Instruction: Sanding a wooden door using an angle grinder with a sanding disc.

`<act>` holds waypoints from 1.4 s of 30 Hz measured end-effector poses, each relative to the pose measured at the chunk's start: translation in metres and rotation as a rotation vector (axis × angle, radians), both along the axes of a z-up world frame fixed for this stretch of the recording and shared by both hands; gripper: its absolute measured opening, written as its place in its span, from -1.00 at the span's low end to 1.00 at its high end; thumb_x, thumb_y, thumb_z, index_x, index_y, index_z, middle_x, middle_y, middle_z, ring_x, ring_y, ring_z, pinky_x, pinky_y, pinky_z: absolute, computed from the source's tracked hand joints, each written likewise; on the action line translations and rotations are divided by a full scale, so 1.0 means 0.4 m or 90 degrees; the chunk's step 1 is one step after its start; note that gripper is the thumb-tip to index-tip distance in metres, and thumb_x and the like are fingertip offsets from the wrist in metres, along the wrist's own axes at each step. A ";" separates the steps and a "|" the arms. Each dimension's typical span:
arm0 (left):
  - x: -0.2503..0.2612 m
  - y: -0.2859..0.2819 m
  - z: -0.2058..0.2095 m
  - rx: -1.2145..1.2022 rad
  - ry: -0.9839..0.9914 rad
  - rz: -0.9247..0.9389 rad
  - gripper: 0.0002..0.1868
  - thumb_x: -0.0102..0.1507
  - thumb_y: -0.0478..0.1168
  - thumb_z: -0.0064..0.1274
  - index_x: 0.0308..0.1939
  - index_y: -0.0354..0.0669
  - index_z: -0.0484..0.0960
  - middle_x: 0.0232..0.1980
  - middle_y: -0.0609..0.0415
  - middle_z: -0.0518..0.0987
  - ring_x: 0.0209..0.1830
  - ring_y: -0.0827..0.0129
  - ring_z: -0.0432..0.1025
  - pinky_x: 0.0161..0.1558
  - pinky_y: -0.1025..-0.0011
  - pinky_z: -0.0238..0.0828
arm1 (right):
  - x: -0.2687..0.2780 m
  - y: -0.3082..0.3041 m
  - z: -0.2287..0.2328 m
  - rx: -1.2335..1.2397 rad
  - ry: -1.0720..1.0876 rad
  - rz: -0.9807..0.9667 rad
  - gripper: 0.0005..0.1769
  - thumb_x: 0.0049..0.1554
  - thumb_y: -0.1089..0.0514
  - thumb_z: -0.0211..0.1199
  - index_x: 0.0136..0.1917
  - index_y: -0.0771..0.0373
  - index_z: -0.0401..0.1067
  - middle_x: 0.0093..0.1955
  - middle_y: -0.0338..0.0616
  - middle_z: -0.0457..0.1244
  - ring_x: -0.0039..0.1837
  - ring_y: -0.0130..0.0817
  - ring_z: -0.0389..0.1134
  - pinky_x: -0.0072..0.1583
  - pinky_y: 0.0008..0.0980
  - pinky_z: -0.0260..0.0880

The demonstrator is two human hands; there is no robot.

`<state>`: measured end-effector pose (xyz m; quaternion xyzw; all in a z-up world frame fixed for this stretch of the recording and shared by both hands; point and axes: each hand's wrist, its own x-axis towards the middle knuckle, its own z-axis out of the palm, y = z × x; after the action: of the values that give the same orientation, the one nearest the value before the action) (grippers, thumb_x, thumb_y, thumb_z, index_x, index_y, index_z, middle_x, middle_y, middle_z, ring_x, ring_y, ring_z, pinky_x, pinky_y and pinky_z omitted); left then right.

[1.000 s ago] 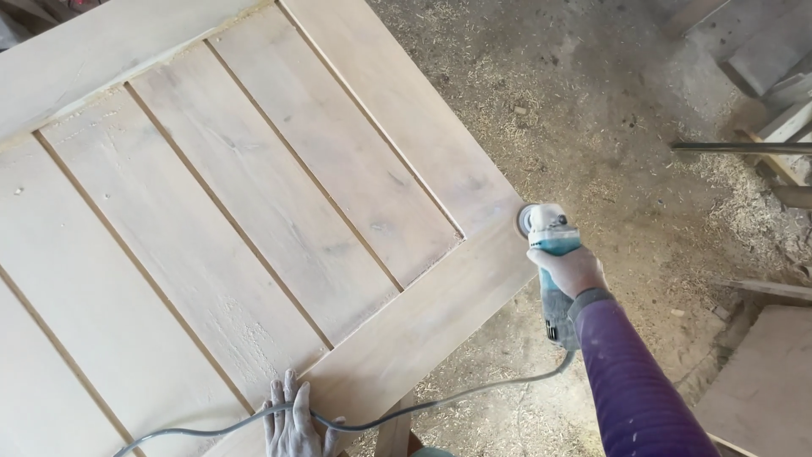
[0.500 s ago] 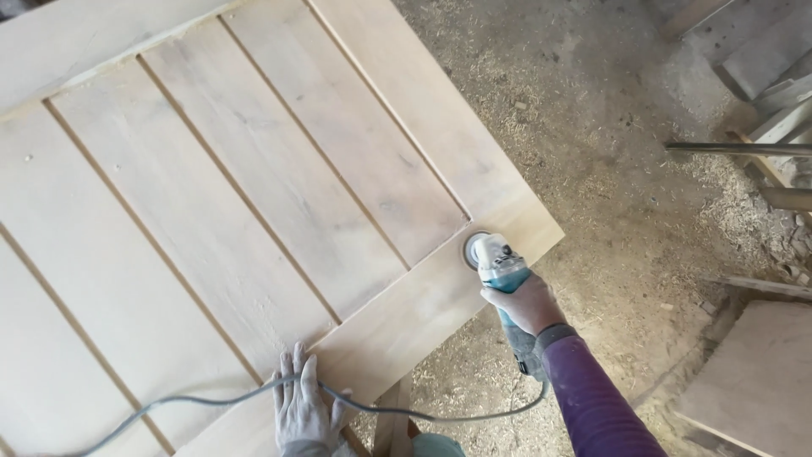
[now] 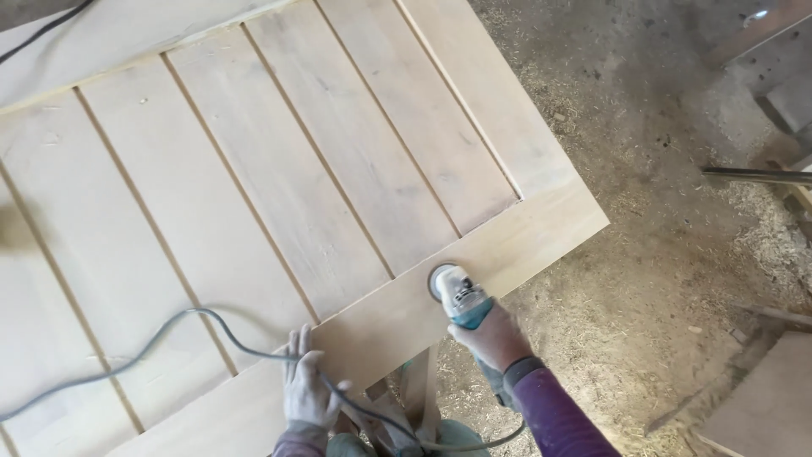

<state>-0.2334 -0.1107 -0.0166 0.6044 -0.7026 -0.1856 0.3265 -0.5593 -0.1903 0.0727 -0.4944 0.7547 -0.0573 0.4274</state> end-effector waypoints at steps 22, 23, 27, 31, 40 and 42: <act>-0.007 0.060 -0.016 0.042 -0.119 -0.063 -0.15 0.24 0.40 -0.29 0.22 -0.31 0.32 0.50 -0.44 0.14 0.56 -0.35 -0.07 0.51 -0.17 -0.22 | -0.068 0.079 -0.011 0.016 0.125 0.272 -0.47 0.07 -0.09 0.32 0.18 0.22 0.30 -0.18 -0.14 0.33 -0.31 -0.44 0.39 -0.25 -0.40 0.56; -0.049 0.035 -0.003 0.067 -0.129 -0.087 -0.17 0.20 0.36 -0.26 0.24 -0.30 0.31 0.54 -0.42 0.08 0.59 -0.30 -0.10 0.50 -0.19 -0.26 | -0.127 0.074 -0.031 0.013 0.146 0.197 -0.56 0.07 -0.11 0.34 0.07 0.19 0.37 -0.20 -0.20 0.35 -0.31 -0.50 0.39 -0.23 -0.44 0.56; -0.169 -0.074 0.008 0.096 -0.127 -0.215 -0.10 0.13 0.32 0.02 0.25 -0.36 0.25 0.54 -0.41 -0.03 0.57 -0.28 -0.21 0.45 -0.14 -0.33 | -0.293 0.028 -0.058 -0.027 0.118 0.106 -0.55 0.03 -0.02 0.32 0.14 0.17 0.36 -0.19 -0.21 0.38 -0.33 -0.47 0.41 -0.25 -0.43 0.58; -0.259 -0.148 0.000 0.120 -0.150 -0.244 -0.12 0.10 0.28 0.14 0.22 -0.30 0.24 0.55 -0.35 -0.06 0.58 -0.24 -0.25 0.48 -0.07 -0.36 | -0.396 -0.044 -0.027 0.004 0.142 0.004 -0.56 0.08 -0.04 0.30 0.18 0.15 0.36 -0.16 -0.19 0.41 -0.29 -0.46 0.43 -0.17 -0.42 0.59; -0.248 -0.143 -0.100 0.016 -0.199 -0.219 -0.12 0.20 0.44 -0.19 0.17 -0.35 0.32 0.49 -0.37 0.16 0.53 -0.27 0.00 0.48 -0.15 -0.17 | -0.633 -0.214 -0.049 -0.017 0.014 -0.230 -0.57 0.02 -0.02 0.34 0.12 0.18 0.47 -0.13 -0.15 0.42 -0.15 -0.34 0.44 -0.01 -0.22 0.57; -0.248 -0.141 -0.122 0.009 -0.217 -0.208 -0.11 0.22 0.46 -0.26 0.15 -0.36 0.34 0.46 -0.39 0.22 0.50 -0.30 0.06 0.47 -0.18 -0.13 | -0.666 -0.242 -0.043 -0.021 0.021 -0.249 -0.58 0.01 -0.04 0.35 0.10 0.18 0.49 -0.13 -0.14 0.41 -0.15 -0.32 0.44 -0.03 -0.22 0.56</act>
<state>-0.3327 -0.1671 -0.0655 0.5076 -0.8348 -0.1357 0.1645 -0.8257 -0.2873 0.0555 -0.3464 0.8422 -0.1431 0.3877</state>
